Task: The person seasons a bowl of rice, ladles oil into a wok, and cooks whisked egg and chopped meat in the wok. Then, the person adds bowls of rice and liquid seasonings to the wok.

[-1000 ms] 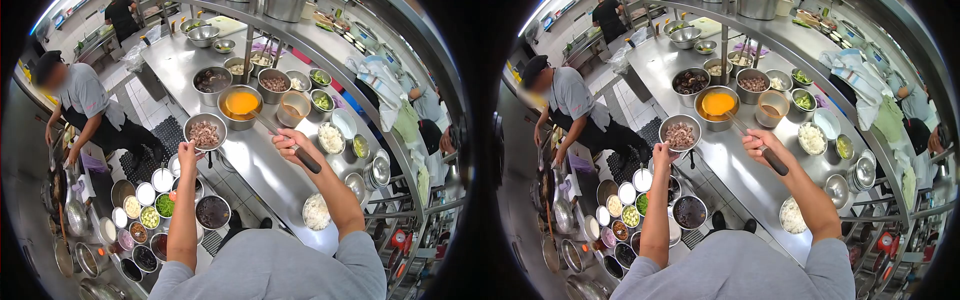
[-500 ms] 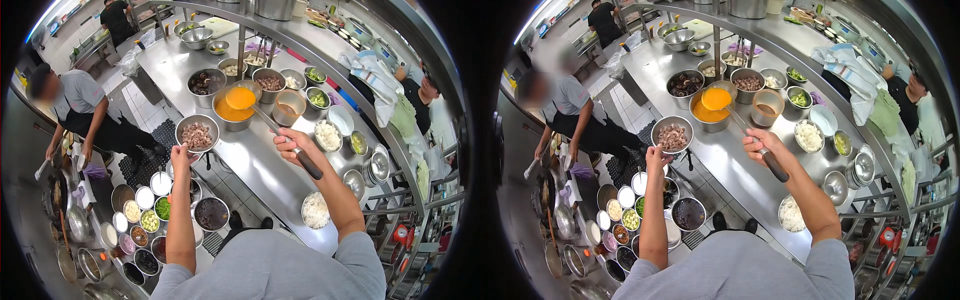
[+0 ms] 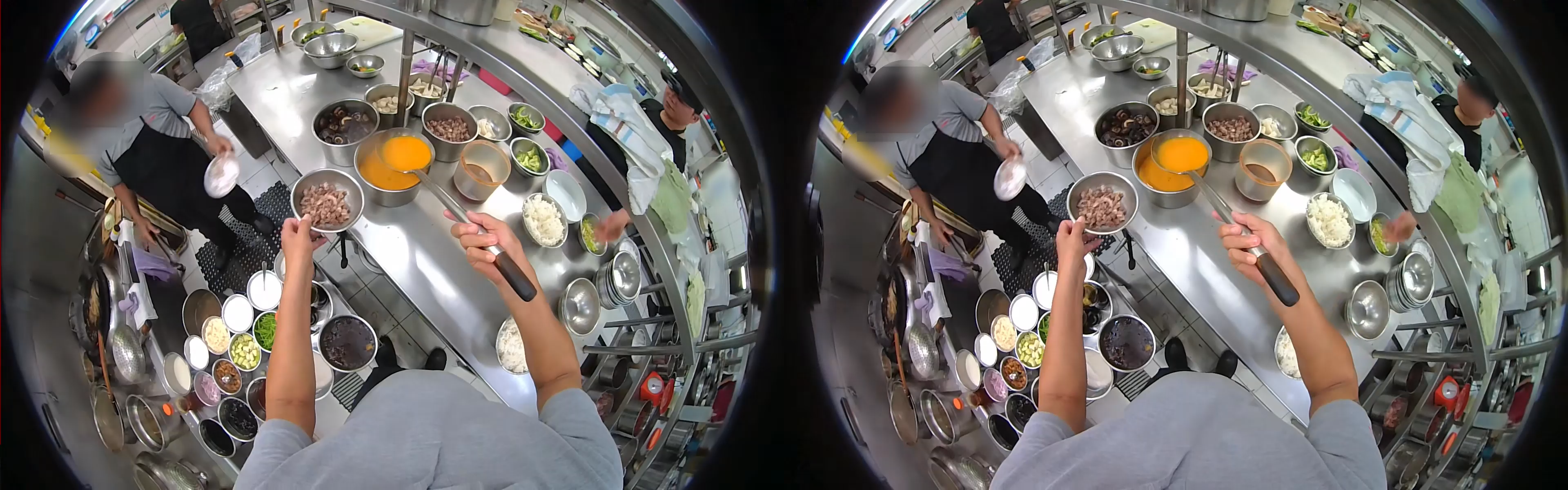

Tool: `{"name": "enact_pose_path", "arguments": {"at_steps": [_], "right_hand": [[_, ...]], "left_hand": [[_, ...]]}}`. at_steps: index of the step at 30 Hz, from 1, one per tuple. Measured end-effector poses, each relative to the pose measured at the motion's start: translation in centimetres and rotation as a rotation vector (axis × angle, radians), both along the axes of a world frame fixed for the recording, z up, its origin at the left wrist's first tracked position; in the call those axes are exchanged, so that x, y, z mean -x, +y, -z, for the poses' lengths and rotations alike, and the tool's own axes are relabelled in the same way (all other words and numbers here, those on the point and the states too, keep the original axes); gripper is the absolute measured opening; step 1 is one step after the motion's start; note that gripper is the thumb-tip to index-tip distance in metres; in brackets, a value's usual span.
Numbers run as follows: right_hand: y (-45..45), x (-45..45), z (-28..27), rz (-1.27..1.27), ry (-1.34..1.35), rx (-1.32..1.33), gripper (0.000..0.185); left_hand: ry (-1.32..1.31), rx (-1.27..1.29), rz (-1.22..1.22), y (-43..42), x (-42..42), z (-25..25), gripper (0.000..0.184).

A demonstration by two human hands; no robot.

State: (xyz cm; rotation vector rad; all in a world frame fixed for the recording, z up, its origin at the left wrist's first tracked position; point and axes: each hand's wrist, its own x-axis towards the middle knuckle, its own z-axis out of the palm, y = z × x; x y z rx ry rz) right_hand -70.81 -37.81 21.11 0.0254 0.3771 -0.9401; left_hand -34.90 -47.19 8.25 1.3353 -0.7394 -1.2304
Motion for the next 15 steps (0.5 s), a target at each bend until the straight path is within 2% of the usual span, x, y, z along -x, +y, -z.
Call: {"name": "enact_pose_path", "arguments": {"at_steps": [7, 8, 11, 15], "right_hand": [[2.0, -0.3, -6.2, 0.064, 0.077, 0.122, 0.03], [2.4, -0.3, -7.2, 0.061, 0.095, 0.141, 0.03], [4.2, -0.4, -9.9, 0.032, 0.153, 0.187, 0.029], [7.1, -0.4, -12.2, -0.064, 0.264, 0.222, 0.028]], "left_hand": [[0.024, 0.07, 0.085, -5.3, 7.3, -3.2, 0.022], [0.022, 0.077, 0.097, -6.6, 8.5, -2.5, 0.023], [0.118, 0.093, 0.137, -8.3, 12.6, -2.1, 0.021], [0.444, 0.049, 0.07, -6.5, 16.1, -3.9, 0.017]]}}
